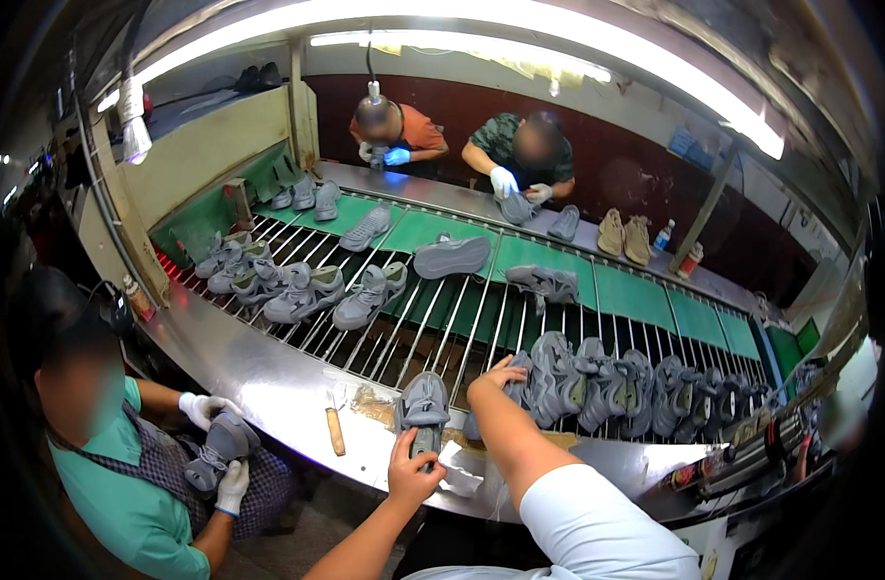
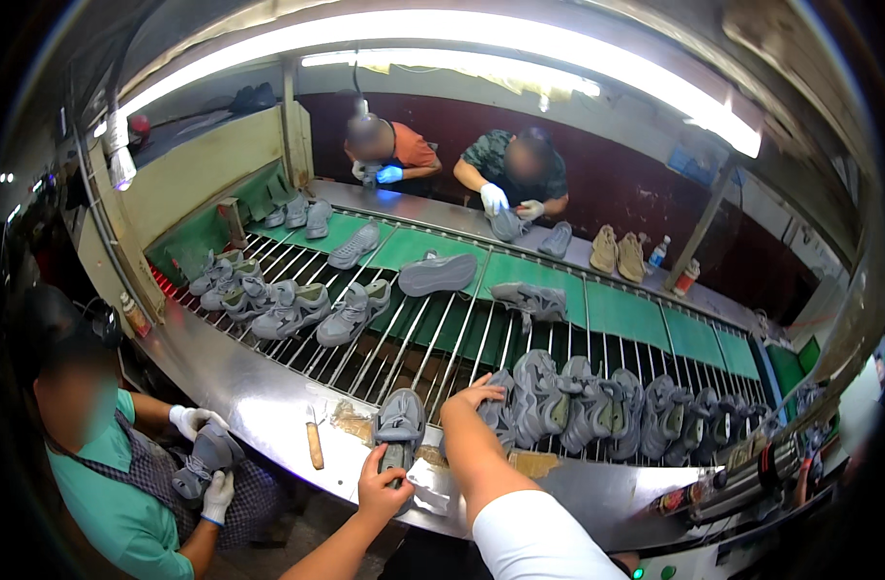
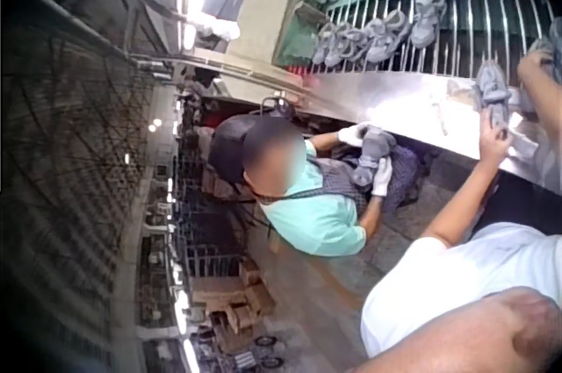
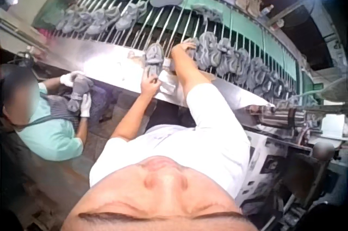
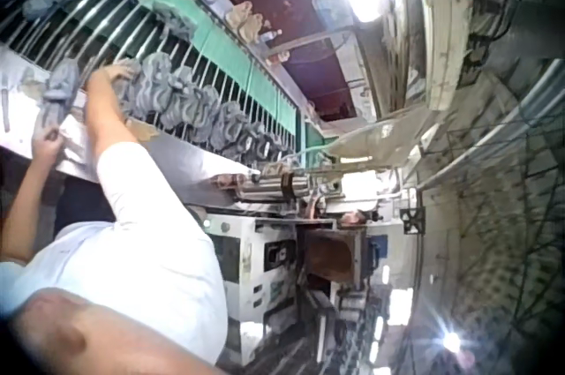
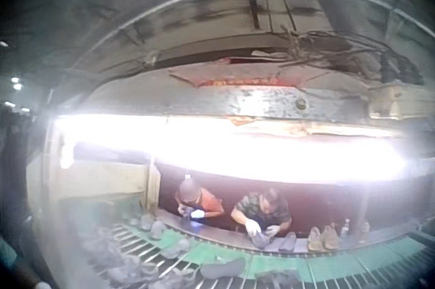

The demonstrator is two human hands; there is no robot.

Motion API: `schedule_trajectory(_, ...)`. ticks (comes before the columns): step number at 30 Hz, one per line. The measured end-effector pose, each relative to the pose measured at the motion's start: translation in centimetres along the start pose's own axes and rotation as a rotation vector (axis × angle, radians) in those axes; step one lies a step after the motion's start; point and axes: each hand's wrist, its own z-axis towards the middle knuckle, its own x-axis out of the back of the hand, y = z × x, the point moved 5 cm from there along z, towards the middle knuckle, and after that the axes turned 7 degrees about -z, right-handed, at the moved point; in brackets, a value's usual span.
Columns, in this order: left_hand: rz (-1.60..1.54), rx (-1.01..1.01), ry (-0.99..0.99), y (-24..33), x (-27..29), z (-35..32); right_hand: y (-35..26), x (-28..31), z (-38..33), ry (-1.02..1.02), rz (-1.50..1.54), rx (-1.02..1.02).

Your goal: The person takes shoe uppers from a conveyor belt, wipes them, and places them into a sole-attaching machine along with shoe soles.

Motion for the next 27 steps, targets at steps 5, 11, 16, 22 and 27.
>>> schedule_trajectory(5,0.015,-0.06,-0.027,0.5,0.5,-0.4,-1.0,-0.3,2.0,-0.109,0.1,-0.143)
schedule_trajectory(11,-0.058,-0.145,-0.074,-0.8,0.7,1.2,5.8,2.3,-5.6,-0.184,0.485,0.117)
schedule_trajectory(16,-0.147,-0.148,-0.131,-0.4,-3.5,3.6,13.8,-1.8,-7.3,0.092,0.754,0.373)
schedule_trajectory(22,-0.196,-0.12,-0.181,-0.9,-9.9,7.4,23.8,-16.6,-12.0,0.321,1.861,0.463)
schedule_trajectory(27,-0.124,-0.071,-0.23,0.5,-18.3,11.8,30.9,-36.5,-19.9,0.064,2.553,0.206)
